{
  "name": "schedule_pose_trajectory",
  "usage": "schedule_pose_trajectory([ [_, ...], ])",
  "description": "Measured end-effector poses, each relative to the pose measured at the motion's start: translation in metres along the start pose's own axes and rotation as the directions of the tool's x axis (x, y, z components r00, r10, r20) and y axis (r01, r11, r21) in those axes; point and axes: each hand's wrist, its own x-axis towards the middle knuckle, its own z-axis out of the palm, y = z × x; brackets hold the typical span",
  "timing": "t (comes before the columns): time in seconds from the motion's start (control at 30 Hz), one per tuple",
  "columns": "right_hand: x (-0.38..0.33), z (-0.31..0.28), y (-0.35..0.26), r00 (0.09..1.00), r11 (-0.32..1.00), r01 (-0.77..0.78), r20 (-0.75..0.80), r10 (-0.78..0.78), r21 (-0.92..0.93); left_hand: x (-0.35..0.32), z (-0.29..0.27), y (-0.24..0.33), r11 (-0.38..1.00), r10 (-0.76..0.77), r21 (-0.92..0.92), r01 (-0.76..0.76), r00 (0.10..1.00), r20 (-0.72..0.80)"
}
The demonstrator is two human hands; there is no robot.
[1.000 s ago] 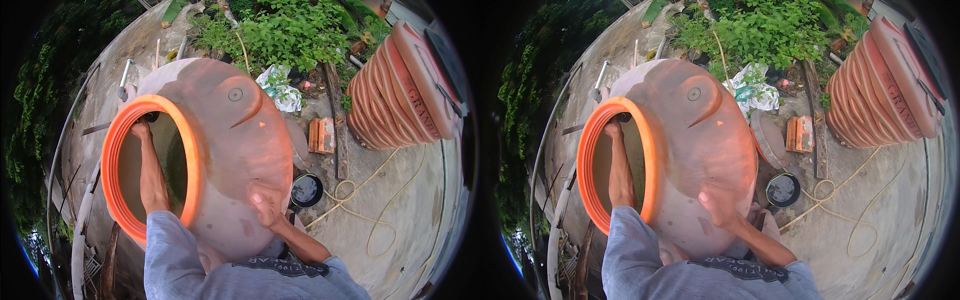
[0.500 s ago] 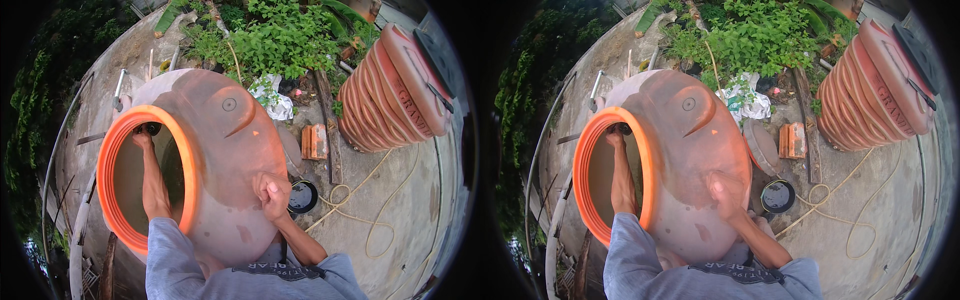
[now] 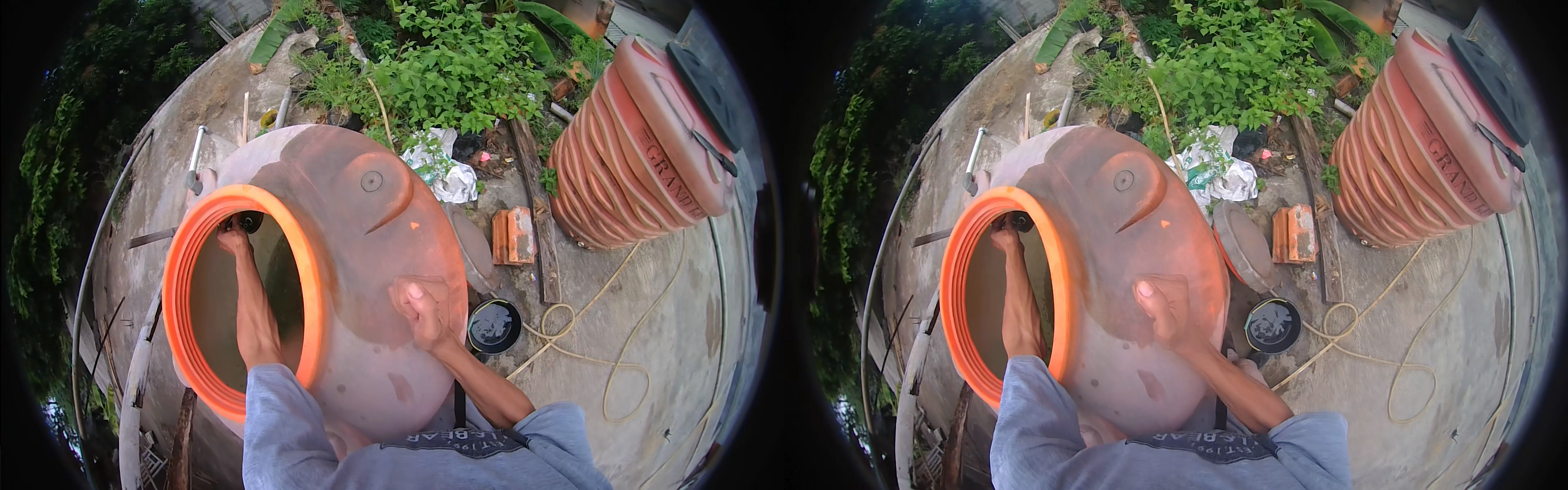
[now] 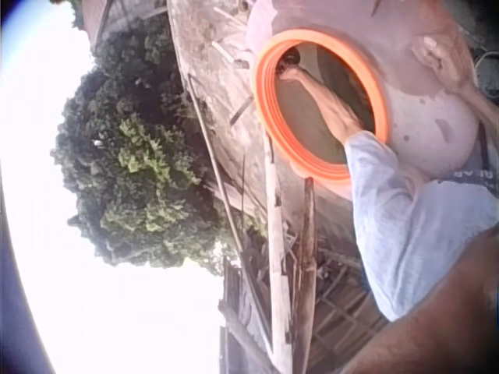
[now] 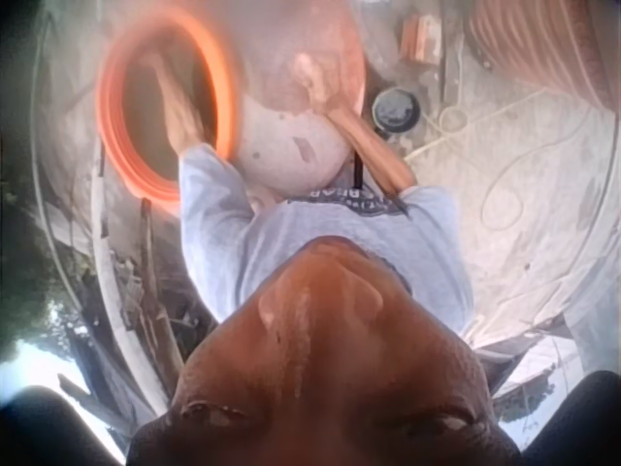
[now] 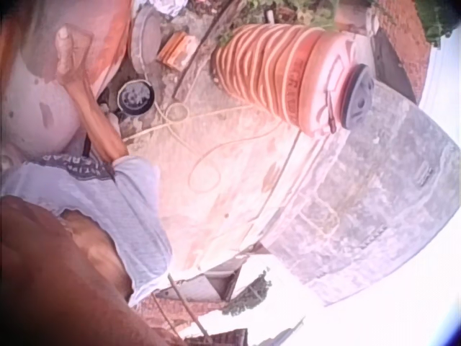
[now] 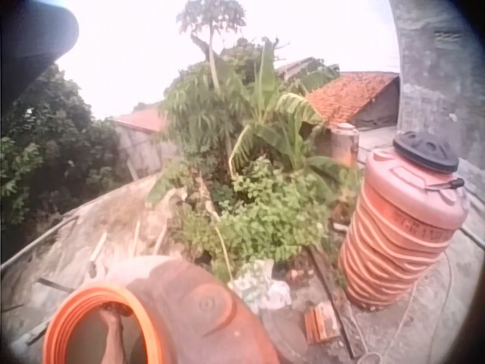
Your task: The person scoops water from a large plastic tank using a small tin can and walks to a garden area. They pour the water onto several potted plants one by one, then return to the tank to refill the can and continue watering.
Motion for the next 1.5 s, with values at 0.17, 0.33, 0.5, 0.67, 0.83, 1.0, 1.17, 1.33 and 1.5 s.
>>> schedule_pose_trajectory([
  [0.17, -0.011, 0.001, -0.029, 0.994, 0.996, 0.079, 0.074, -0.081, 0.038, -0.01, 0.003, -0.001, 0.997, -0.062, -0.041, 0.059, 0.996, -0.067],
  [0.33, -0.022, 0.002, -0.008, 0.996, 0.997, 0.06, 0.074, -0.057, -0.043, -0.01, 0.011, -0.002, 0.993, -0.095, -0.081, 0.086, 0.989, -0.111],
  [0.5, -0.014, 0.001, 0.0, 0.993, 0.985, -0.044, 0.099, 0.061, -0.166, -0.005, 0.015, -0.006, 0.99, -0.089, -0.118, 0.076, 0.99, -0.109],
  [0.67, -0.024, 0.008, -0.005, 0.994, 0.997, 0.079, 0.078, -0.079, 0.004, -0.003, 0.018, -0.008, 0.987, -0.075, -0.148, 0.062, 0.994, -0.082],
  [0.83, -0.028, 0.012, -0.009, 0.986, 0.995, 0.086, 0.136, -0.092, 0.051, 0.009, 0.025, -0.021, 0.977, -0.061, -0.207, 0.05, 0.997, -0.051],
  [1.0, -0.028, 0.013, 0.002, 0.982, 0.995, 0.09, 0.168, -0.081, -0.05, 0.019, 0.033, -0.021, 0.956, -0.04, -0.291, 0.041, 0.999, 0.008],
  [1.17, -0.027, 0.017, -0.029, 0.966, 0.989, 0.144, 0.213, -0.145, 0.018, 0.014, 0.027, -0.037, 0.939, -0.051, -0.339, 0.055, 0.999, 0.019],
  [1.33, -0.03, 0.021, -0.007, 0.962, 0.99, 0.143, 0.235, -0.139, -0.001, 0.014, 0.026, -0.051, 0.927, -0.061, -0.368, 0.068, 0.998, 0.031],
  [1.5, -0.026, 0.02, 0.002, 0.97, 0.992, 0.122, 0.212, -0.121, 0.007, 0.011, 0.033, -0.049, 0.918, -0.06, -0.389, 0.074, 0.997, 0.049],
])
